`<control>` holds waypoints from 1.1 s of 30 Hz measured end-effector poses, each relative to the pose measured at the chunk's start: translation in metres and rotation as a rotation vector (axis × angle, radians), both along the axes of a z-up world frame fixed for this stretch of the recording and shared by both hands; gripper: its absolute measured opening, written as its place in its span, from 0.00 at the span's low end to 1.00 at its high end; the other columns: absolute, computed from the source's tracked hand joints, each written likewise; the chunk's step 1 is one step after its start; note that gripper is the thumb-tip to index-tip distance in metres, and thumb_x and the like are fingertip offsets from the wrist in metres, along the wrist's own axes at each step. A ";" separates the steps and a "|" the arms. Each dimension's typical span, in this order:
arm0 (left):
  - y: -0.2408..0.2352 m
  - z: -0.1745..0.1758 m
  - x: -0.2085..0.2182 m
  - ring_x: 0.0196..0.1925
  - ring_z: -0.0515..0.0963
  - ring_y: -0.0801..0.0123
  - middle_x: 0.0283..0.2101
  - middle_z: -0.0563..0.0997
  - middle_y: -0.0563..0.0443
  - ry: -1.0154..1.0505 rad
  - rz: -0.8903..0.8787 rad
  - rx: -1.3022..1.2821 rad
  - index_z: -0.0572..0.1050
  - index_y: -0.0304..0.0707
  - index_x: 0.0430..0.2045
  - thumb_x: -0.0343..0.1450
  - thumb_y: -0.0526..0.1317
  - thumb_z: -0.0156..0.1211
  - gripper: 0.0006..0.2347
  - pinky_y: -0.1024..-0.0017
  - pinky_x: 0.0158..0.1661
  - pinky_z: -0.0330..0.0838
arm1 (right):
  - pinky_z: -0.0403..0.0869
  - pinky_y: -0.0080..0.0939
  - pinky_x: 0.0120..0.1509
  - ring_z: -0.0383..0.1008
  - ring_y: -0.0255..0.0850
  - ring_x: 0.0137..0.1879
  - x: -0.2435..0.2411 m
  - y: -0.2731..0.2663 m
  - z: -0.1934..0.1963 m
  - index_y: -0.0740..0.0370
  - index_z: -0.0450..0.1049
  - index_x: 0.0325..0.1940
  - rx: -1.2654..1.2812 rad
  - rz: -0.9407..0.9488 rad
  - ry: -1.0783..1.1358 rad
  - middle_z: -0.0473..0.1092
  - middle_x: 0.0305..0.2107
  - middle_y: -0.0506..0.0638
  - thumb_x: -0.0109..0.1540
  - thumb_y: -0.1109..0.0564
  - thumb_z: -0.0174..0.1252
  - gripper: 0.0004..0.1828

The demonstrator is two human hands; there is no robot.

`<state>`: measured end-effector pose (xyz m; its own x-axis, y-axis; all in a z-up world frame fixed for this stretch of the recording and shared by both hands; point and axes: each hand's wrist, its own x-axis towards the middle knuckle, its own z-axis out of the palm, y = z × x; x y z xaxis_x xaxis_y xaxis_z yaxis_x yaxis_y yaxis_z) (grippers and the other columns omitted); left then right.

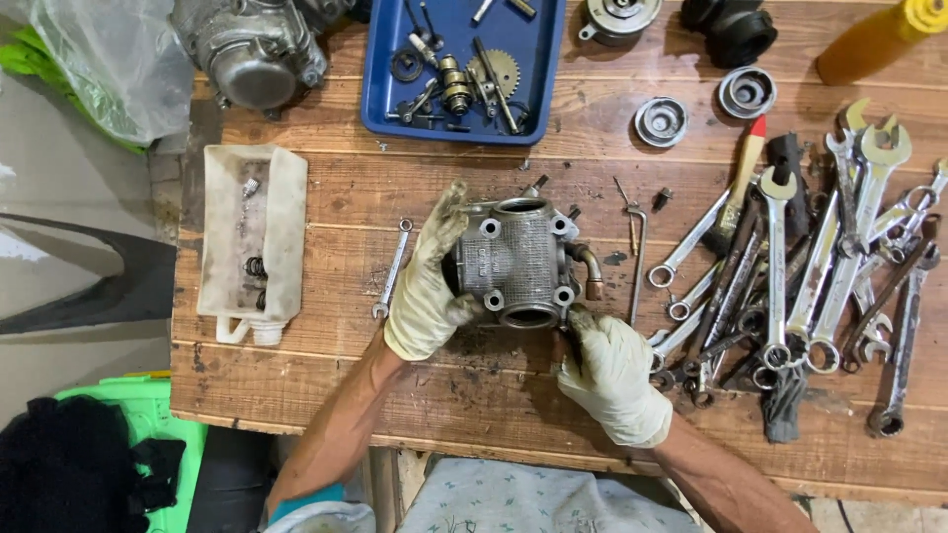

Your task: Disassembling and inspecting a motorcycle engine block and cylinder head using wrenches on a workbench.

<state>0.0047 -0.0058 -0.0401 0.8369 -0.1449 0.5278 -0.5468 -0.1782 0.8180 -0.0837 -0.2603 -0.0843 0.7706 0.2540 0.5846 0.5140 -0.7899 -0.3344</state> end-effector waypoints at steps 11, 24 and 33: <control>-0.026 0.023 -0.041 0.70 0.68 0.43 0.71 0.62 0.31 0.207 0.156 0.186 0.74 0.39 0.58 0.51 0.52 0.78 0.39 0.57 0.70 0.61 | 0.73 0.54 0.37 0.73 0.56 0.34 -0.001 -0.001 -0.009 0.58 0.74 0.53 0.039 0.032 0.010 0.66 0.30 0.54 0.50 0.53 0.59 0.26; -0.019 -0.001 -0.007 0.78 0.57 0.44 0.74 0.59 0.35 0.067 0.086 0.132 0.68 0.53 0.64 0.46 0.62 0.79 0.47 0.51 0.75 0.53 | 0.72 0.51 0.31 0.70 0.52 0.27 0.003 0.003 0.008 0.60 0.73 0.53 0.046 0.060 -0.030 0.63 0.26 0.52 0.55 0.54 0.55 0.22; -0.017 0.015 -0.002 0.76 0.61 0.48 0.71 0.66 0.39 0.093 0.098 0.181 0.68 0.42 0.65 0.54 0.57 0.80 0.44 0.54 0.75 0.54 | 0.74 0.53 0.33 0.72 0.58 0.28 0.006 0.018 0.025 0.63 0.76 0.48 0.227 0.008 -0.035 0.67 0.26 0.54 0.60 0.58 0.59 0.13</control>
<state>0.0031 -0.0228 -0.0254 0.8955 -0.1458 0.4205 -0.4434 -0.3751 0.8141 -0.0774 -0.2420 -0.0593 0.7475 0.1185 0.6536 0.5341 -0.6923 -0.4852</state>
